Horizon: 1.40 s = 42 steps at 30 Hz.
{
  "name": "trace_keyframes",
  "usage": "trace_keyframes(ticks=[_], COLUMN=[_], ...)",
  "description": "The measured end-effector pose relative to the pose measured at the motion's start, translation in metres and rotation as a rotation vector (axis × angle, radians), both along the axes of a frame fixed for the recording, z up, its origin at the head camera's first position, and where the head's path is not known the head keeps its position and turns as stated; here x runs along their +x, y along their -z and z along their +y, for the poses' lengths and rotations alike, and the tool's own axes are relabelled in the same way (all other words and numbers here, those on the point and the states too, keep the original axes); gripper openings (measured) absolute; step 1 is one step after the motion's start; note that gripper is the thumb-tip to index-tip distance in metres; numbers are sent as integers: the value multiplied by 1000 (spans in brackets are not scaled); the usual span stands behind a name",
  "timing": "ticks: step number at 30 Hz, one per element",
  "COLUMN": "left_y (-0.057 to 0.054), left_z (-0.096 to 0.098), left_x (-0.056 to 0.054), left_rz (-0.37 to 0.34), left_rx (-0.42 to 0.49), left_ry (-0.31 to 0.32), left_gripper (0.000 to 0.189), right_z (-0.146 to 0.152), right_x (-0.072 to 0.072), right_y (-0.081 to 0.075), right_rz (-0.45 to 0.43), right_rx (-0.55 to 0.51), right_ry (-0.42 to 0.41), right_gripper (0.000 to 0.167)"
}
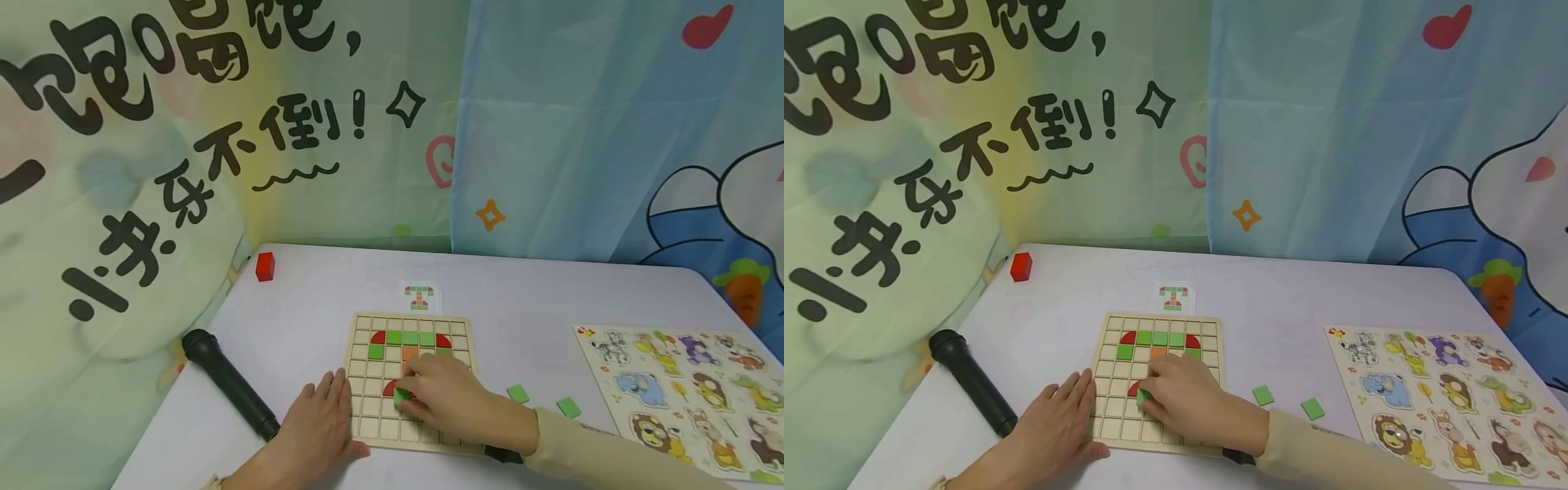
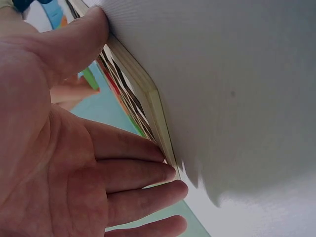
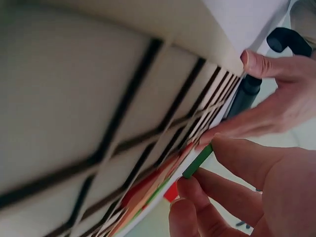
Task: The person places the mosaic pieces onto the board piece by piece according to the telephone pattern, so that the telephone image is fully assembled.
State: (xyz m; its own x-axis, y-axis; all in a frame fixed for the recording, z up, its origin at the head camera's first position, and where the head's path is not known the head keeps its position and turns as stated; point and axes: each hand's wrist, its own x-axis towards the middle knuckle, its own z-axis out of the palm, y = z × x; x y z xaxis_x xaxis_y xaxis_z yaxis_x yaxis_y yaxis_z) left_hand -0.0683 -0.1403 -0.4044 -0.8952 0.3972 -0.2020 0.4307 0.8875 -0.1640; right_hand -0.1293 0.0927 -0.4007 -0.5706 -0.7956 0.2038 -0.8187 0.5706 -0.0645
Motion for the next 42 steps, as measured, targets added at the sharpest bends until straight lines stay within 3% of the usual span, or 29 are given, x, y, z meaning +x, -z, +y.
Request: trace_keyframes(ticks=[7, 18, 26, 36, 42], left_y=[1, 1, 1, 0, 0], left_z=[-1, 0, 0, 2, 2], left_x=[1, 0, 0, -2, -1], left_rz=[36, 31, 18, -1, -6], left_rx=[4, 0, 3, -1, -30], left_ry=[19, 6, 2, 0, 3], left_gripper=[97, 97, 98, 97, 97], right_z=[-15, -24, -22, 14, 59], right_x=[1, 5, 5, 2, 0], right_y=[5, 5, 2, -9, -18], right_rz=[-36, -1, -13, -46, -86], right_rx=[49, 138, 137, 36, 29], right_ry=[-3, -8, -1, 77, 214], right_gripper=[20, 17, 20, 18, 29])
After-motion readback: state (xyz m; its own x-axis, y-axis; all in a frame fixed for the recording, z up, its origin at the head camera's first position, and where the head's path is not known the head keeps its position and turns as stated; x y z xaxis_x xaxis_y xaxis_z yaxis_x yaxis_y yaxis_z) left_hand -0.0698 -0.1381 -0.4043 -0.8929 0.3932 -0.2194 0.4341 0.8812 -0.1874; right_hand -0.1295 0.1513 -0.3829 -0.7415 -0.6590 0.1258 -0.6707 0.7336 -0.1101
